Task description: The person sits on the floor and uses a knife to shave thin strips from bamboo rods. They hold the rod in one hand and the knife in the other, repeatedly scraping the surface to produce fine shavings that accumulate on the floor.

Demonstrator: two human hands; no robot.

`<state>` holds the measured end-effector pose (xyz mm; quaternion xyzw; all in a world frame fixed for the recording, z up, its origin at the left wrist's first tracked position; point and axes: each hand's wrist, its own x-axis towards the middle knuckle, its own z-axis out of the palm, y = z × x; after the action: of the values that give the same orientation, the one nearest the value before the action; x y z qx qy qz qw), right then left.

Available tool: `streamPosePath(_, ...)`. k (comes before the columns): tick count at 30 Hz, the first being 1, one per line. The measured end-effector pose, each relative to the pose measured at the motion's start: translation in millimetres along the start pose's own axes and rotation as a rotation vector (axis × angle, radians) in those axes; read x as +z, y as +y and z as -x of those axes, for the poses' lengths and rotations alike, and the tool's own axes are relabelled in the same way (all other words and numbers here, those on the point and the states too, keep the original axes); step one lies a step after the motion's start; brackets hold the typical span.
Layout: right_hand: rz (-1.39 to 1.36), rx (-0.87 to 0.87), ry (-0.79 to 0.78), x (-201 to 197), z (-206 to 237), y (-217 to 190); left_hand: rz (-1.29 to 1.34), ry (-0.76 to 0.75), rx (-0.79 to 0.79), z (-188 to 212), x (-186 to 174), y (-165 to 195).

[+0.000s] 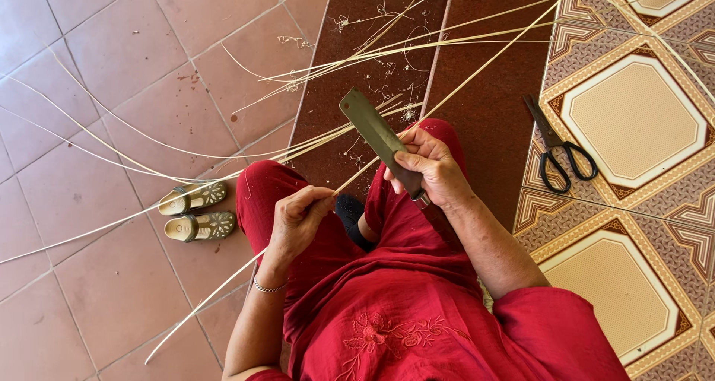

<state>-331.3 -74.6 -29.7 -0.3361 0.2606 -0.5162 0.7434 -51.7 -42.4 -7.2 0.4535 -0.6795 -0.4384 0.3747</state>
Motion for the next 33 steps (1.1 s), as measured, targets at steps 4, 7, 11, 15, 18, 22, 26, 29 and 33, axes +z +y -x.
streamPosePath(4, 0.003, 0.007, -0.005, -2, 0, 2, -0.025, -0.008, 0.025, 4, -4, 0)
streamPosePath(7, 0.041, -0.008, 0.002, -4, -1, 3, -0.058, -0.012, 0.045, 7, -7, -1)
streamPosePath(11, 0.009, -0.073, 0.056, -20, -3, -14, -0.08, 0.031, -0.022, 16, -16, -2)
streamPosePath(15, 0.024, -0.117, 0.081, -23, -2, -22, -0.105, 0.014, -0.041, 17, -19, 0)
streamPosePath(18, 0.047, -0.103, 0.074, -12, -2, -16, 0.031, -0.022, -0.095, 12, -14, 2)
streamPosePath(22, 0.108, -0.02, 0.066, 14, 5, 6, -0.052, -0.006, -0.053, 0, 5, 5)
streamPosePath(26, 0.109, 0.053, 0.0, 29, 6, 16, -0.08, 0.048, 0.076, -18, 15, 8)
streamPosePath(29, 0.009, 0.051, 0.018, 27, 6, 11, -0.086, 0.061, 0.088, -16, 12, 11)
streamPosePath(33, -0.041, 0.023, 0.013, 16, 5, -2, -0.056, 0.063, 0.092, -7, 6, 8)
